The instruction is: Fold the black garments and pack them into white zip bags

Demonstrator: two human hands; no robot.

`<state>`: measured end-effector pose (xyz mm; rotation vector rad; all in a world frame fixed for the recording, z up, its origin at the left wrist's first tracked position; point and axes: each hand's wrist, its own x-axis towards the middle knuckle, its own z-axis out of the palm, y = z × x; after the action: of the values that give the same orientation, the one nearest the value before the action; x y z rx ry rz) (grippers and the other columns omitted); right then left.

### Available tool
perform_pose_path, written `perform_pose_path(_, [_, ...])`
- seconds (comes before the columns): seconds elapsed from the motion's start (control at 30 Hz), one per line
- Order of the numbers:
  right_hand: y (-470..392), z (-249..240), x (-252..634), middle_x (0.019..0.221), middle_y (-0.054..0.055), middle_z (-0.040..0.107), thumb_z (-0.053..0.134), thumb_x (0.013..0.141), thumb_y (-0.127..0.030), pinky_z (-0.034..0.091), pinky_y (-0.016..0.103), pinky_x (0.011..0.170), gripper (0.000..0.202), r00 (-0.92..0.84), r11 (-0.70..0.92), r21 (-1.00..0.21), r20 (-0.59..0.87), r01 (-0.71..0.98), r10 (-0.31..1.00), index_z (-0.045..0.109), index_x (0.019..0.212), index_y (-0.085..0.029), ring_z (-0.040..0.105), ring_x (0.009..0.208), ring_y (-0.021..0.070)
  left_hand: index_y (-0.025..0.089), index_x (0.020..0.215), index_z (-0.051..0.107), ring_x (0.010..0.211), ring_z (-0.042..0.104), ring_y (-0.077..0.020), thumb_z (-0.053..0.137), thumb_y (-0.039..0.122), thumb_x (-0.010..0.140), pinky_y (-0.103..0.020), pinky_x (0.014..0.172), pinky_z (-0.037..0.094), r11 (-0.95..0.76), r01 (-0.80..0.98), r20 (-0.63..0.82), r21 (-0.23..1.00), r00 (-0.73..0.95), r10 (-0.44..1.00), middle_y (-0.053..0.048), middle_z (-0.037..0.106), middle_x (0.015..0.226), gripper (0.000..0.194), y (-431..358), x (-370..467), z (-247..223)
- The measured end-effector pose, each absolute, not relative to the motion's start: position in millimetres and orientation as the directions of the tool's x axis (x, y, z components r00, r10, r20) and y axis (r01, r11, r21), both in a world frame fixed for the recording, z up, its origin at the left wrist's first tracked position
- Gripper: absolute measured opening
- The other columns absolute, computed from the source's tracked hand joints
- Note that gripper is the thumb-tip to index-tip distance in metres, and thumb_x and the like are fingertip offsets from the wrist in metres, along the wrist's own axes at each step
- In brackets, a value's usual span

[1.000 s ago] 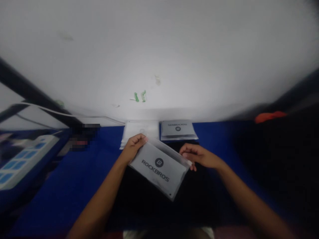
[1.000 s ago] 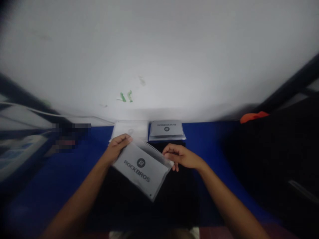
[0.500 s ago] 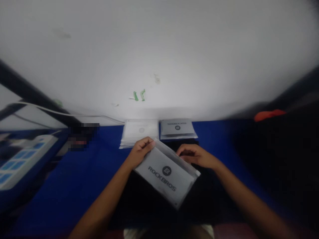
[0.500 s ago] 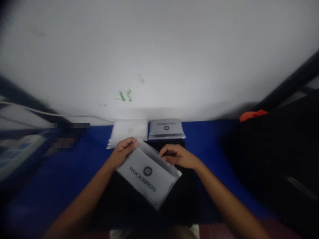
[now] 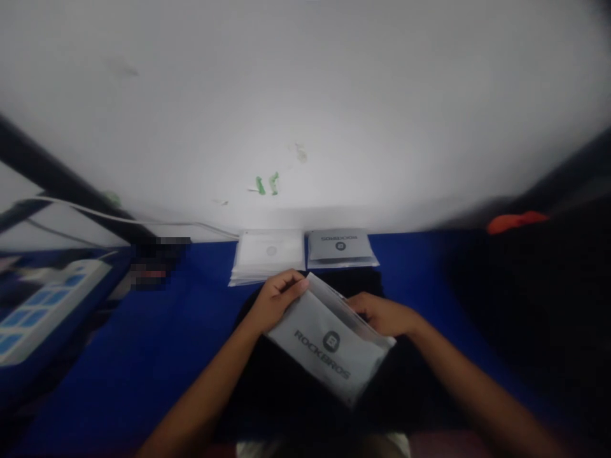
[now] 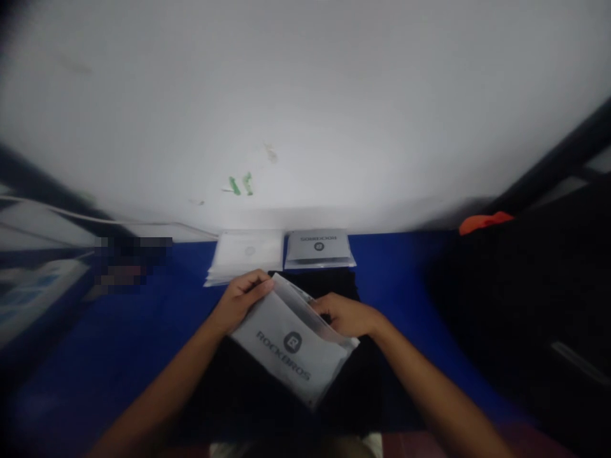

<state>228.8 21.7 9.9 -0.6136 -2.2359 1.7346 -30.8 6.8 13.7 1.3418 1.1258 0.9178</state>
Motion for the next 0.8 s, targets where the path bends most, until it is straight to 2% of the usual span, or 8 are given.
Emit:
perform_pose_path(0.1, [24, 7, 232, 0.090, 0.004, 0.072, 0.073, 0.078, -0.041, 0.052, 0.028, 0.071, 0.033, -0.793, 0.099, -0.989, -0.026, 0.109, 0.609, 0.071, 0.098, -0.015, 0.065, 0.082, 0.0195, 0.015, 0.079, 0.059, 0.053, 0.050, -0.0080, 0.065, 0.048, 0.082, -0.017, 0.048, 0.039, 0.201, -0.071, -0.173, 0.977, 0.285, 0.943, 0.003, 0.055, 0.063, 0.034, 15, -44, 10])
perform_pose_path(0.17, [26, 2, 234, 0.092, 0.004, 0.072, 0.074, 0.076, -0.044, 0.054, 0.029, 0.071, 0.039, -0.670, 0.047, -0.999, 0.026, 0.013, 0.742, 0.070, 0.104, -0.017, 0.066, 0.080, 0.0195, 0.015, 0.083, 0.060, 0.054, 0.057, -0.0118, 0.063, 0.055, 0.082, -0.020, 0.047, 0.044, 0.247, -0.195, -0.166, 0.949, 0.357, 0.919, 0.000, 0.059, 0.066, 0.041, 20, -51, 8])
perform_pose_path(0.23, [27, -4, 234, 0.095, 0.004, 0.072, 0.074, 0.076, -0.046, 0.055, 0.032, 0.072, 0.039, -0.514, 0.052, -0.996, 0.079, -0.068, 0.854, 0.069, 0.104, -0.020, 0.067, 0.079, 0.0192, 0.015, 0.089, 0.060, 0.058, 0.063, -0.0163, 0.062, 0.061, 0.079, -0.024, 0.047, 0.049, 0.271, -0.242, -0.132, 0.932, 0.469, 0.873, -0.003, 0.064, 0.072, 0.047, 21, -51, 7])
perform_pose_path(0.33, [27, -11, 230, 0.104, 0.005, 0.072, 0.072, 0.079, -0.044, 0.055, 0.037, 0.082, 0.034, -0.336, 0.102, -0.991, 0.127, -0.092, 0.933, 0.068, 0.106, -0.024, 0.068, 0.088, 0.0205, 0.014, 0.098, 0.063, 0.067, 0.067, -0.0184, 0.072, 0.052, 0.075, -0.026, 0.052, 0.054, 0.273, -0.058, -0.177, 0.960, 0.631, 0.755, -0.007, 0.068, 0.082, 0.045, 15, -41, 7])
perform_pose_path(0.4, [25, -14, 226, 0.111, 0.005, 0.070, 0.069, 0.082, -0.043, 0.053, 0.041, 0.089, 0.035, -0.294, 0.130, -0.989, 0.146, -0.074, 0.945, 0.066, 0.111, -0.025, 0.067, 0.097, 0.0224, 0.012, 0.093, 0.066, 0.066, 0.066, -0.0167, 0.075, 0.043, 0.075, -0.024, 0.051, 0.053, 0.261, 0.126, -0.277, 0.957, 0.662, 0.696, -0.008, 0.069, 0.082, 0.037, 10, -33, 6])
perform_pose_path(0.5, [24, -15, 224, 0.120, 0.006, 0.067, 0.066, 0.084, -0.044, 0.050, 0.046, 0.096, 0.038, -0.290, 0.122, -0.991, 0.131, -0.049, 0.948, 0.063, 0.117, -0.025, 0.064, 0.107, 0.0250, 0.012, 0.080, 0.066, 0.050, 0.060, -0.0108, 0.072, 0.041, 0.078, -0.019, 0.043, 0.046, 0.280, 0.248, -0.374, 0.927, 0.605, 0.703, -0.004, 0.067, 0.066, 0.029, 8, -31, 2])
perform_pose_path(0.6, [26, -13, 226, 0.122, 0.005, 0.066, 0.069, 0.082, -0.040, 0.049, 0.046, 0.098, 0.041, -0.268, 0.046, -0.994, 0.071, -0.099, 0.961, 0.062, 0.119, -0.026, 0.063, 0.109, 0.0245, 0.014, 0.073, 0.062, 0.042, 0.055, -0.0077, 0.070, 0.041, 0.080, -0.016, 0.038, 0.040, 0.283, 0.207, -0.351, 0.936, 0.510, 0.786, 0.000, 0.063, 0.056, 0.029, 14, -43, 1])
perform_pose_path(0.8, [26, 3, 232, 0.096, 0.002, 0.074, 0.077, 0.074, -0.035, 0.057, 0.032, 0.079, 0.034, -0.193, -0.181, -0.931, -0.123, -0.318, 0.973, 0.067, 0.105, -0.024, 0.071, 0.082, 0.0189, 0.014, 0.070, 0.058, 0.039, 0.050, -0.0054, 0.073, 0.038, 0.077, -0.014, 0.037, 0.036, 0.240, 0.000, -0.234, 0.971, 0.231, 0.944, 0.004, 0.057, 0.049, 0.029, 27, -67, 9])
